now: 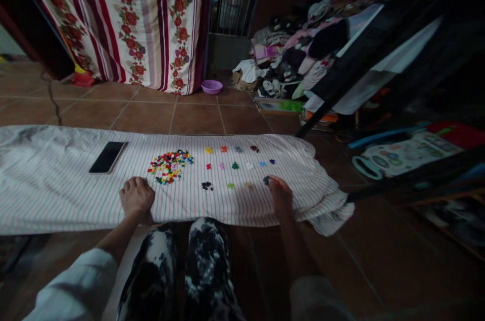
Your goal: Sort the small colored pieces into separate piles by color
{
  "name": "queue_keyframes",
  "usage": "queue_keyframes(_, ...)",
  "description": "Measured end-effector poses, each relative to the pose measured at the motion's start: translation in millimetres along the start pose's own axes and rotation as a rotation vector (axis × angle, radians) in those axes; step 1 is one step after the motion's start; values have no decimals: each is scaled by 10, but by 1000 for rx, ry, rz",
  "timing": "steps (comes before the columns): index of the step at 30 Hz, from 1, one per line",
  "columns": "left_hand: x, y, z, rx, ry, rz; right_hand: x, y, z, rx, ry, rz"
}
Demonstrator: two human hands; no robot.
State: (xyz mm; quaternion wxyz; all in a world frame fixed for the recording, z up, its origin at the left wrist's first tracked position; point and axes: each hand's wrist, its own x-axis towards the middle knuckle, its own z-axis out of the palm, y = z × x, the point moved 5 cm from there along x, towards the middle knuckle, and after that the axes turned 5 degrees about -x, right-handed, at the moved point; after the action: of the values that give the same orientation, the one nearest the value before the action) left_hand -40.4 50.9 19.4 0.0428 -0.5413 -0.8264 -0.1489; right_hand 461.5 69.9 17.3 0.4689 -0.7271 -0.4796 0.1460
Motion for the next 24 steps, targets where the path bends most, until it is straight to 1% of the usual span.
queue_keyframes(2, -18, -8, -12, -22, 30, -8, 100, 131, -112, -28, 34, 34)
queue_keyframes(5, -38, -23, -31, -79, 48, 3, 205, 252, -174, -119, 40, 38)
queue_keyframes(11, -43, -8, -80, -130, 70, 4, 323, 389, -63, -229, -48, 9)
queue_keyframes(17, -47, 23, -94, -64, 20, 0, 350, 413, 6, -222, -112, -19)
queue_keyframes(21, -44, 3, -71, -61, 38, 1, 339, 436, -6, -188, -112, -67)
queue_keyframes(24, -38, -20, -40, -74, 56, 1, 328, 469, -16, -144, -106, -68)
